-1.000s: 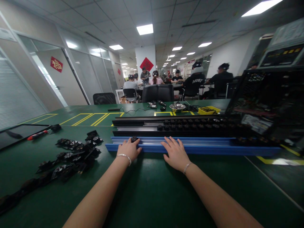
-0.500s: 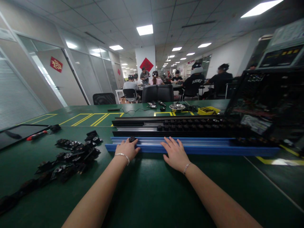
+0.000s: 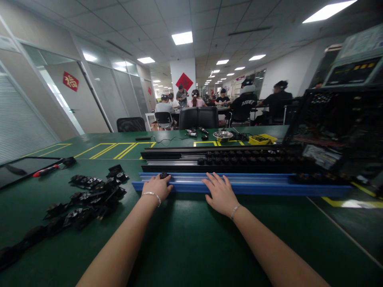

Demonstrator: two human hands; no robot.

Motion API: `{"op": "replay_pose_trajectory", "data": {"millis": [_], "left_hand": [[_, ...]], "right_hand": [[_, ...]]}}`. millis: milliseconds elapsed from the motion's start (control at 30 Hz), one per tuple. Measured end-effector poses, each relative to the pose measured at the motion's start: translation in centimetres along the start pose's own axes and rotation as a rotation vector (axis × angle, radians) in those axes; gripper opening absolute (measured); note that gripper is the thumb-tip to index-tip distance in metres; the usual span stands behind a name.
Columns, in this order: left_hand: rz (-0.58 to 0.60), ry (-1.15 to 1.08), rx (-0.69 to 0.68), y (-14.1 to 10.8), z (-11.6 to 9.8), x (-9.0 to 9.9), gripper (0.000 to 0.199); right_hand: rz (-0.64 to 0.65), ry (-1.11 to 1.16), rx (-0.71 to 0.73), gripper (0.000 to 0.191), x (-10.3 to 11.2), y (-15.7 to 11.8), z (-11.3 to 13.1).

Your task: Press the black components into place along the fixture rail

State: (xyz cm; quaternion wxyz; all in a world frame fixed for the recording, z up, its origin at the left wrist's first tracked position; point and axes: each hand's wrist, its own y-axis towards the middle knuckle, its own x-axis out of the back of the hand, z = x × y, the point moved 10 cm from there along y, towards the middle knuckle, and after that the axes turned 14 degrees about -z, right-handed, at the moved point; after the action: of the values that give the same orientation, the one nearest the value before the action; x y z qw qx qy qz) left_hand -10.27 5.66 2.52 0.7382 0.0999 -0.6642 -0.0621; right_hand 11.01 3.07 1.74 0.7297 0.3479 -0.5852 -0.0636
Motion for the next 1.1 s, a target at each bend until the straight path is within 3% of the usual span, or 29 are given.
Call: {"op": "replay_pose_trajectory", "data": {"millis": [1100], "left_hand": [[0.132, -0.039, 0.037, 1.8, 5.2, -2.6, 0.063]], "right_hand": [[0.007, 0.005, -0.001, 0.051, -0.1, -0.1, -0.1]]}}
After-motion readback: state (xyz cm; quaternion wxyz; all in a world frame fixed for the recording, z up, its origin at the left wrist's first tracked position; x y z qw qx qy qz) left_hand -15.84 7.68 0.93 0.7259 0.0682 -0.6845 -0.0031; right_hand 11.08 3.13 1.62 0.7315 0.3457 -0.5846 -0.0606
